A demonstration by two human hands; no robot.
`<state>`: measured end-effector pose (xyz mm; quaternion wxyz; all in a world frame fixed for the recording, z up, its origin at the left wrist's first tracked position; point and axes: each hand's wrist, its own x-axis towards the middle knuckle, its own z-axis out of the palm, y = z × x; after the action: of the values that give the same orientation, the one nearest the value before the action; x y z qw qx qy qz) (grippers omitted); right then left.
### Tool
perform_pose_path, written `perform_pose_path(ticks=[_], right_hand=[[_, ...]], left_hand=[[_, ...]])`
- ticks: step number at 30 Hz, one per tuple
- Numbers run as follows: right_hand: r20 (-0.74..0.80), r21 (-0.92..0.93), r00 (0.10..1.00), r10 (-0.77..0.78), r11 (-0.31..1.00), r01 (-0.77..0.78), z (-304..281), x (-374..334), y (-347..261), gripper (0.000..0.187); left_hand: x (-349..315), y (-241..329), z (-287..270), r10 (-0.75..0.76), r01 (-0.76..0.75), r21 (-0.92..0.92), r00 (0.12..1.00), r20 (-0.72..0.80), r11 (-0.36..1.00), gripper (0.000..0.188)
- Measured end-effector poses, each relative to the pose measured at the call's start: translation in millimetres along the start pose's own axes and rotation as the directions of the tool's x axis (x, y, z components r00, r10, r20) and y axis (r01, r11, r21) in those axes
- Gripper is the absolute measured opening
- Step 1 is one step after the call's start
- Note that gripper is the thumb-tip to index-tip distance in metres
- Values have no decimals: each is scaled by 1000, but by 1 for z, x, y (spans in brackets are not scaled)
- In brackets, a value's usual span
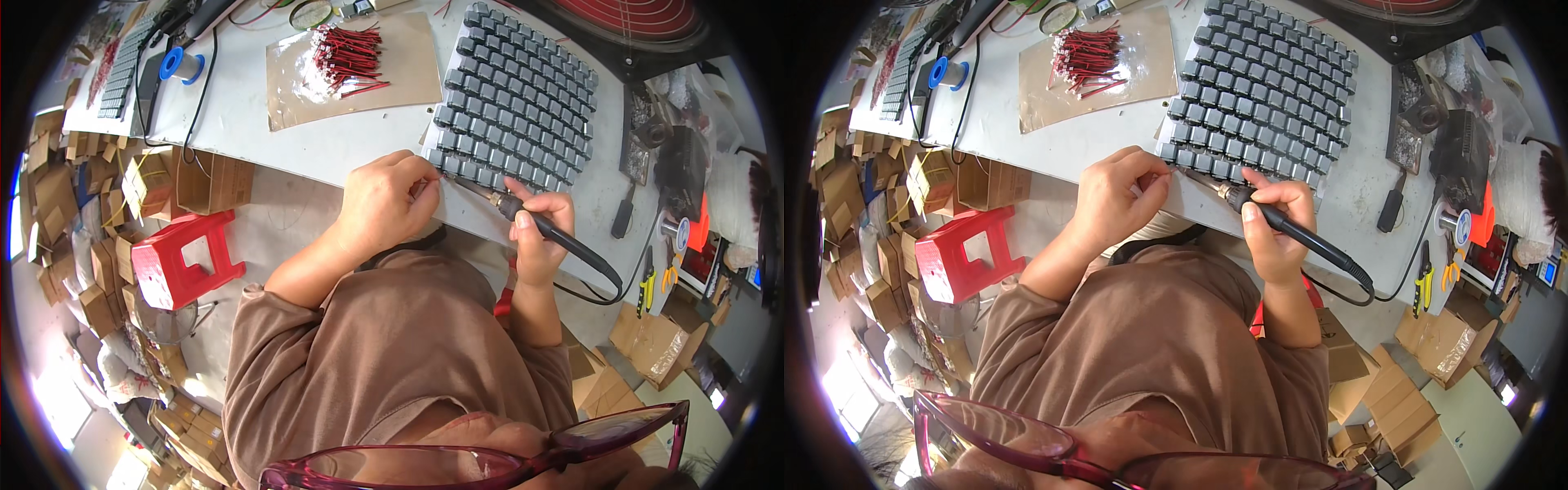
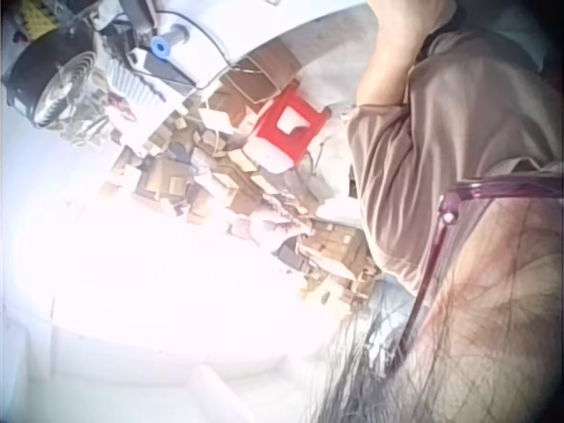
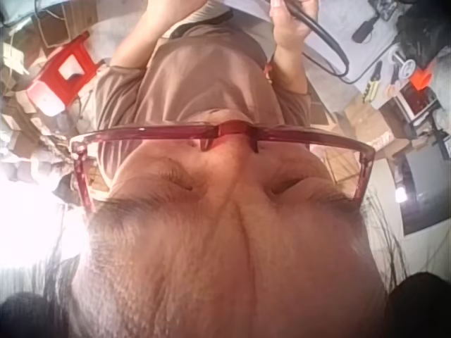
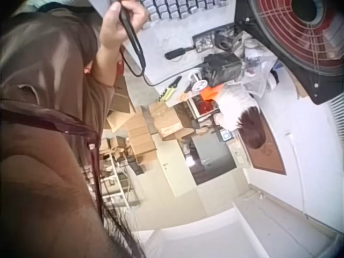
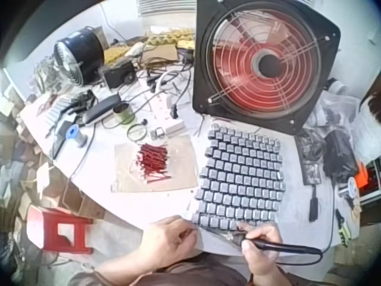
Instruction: The person removes tape from their fingers, picks up small wire harnesses, and solders the wires to an array of battery cells using a soldering iron.
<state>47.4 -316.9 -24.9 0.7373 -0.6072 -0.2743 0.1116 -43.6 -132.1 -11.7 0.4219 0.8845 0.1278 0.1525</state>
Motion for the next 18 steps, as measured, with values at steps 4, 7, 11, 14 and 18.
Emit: perform_pose_path(ticks=[4, 7, 11, 14, 18], right_hand=[[-4, -2, 1000, 1, 1000, -1, 1, 0, 0, 16], [-17, 4, 1000, 9, 1000, -9, 1, 0, 0, 16], [-26, -1, 1000, 16, 1000, -16, 1, 0, 0, 16], [-26, -10, 998, 52, 999, -53, 1, -1, -2, 16], [-6, -23, 1000, 25, 999, -25, 1, 0, -2, 16]], left_hand=[[0, -2, 1, -7, 6, -7, 1000, -25, 1000, 4], [1, 0, 0, -25, 24, -36, 999, -29, 999, 4], [1, -2, 1, -24, 23, -38, 999, -21, 999, 4], [1, -3, 2, -23, 23, -35, 1000, -18, 999, 5], [1, -3, 2, -14, 14, -23, 1000, -12, 1000, 5]])
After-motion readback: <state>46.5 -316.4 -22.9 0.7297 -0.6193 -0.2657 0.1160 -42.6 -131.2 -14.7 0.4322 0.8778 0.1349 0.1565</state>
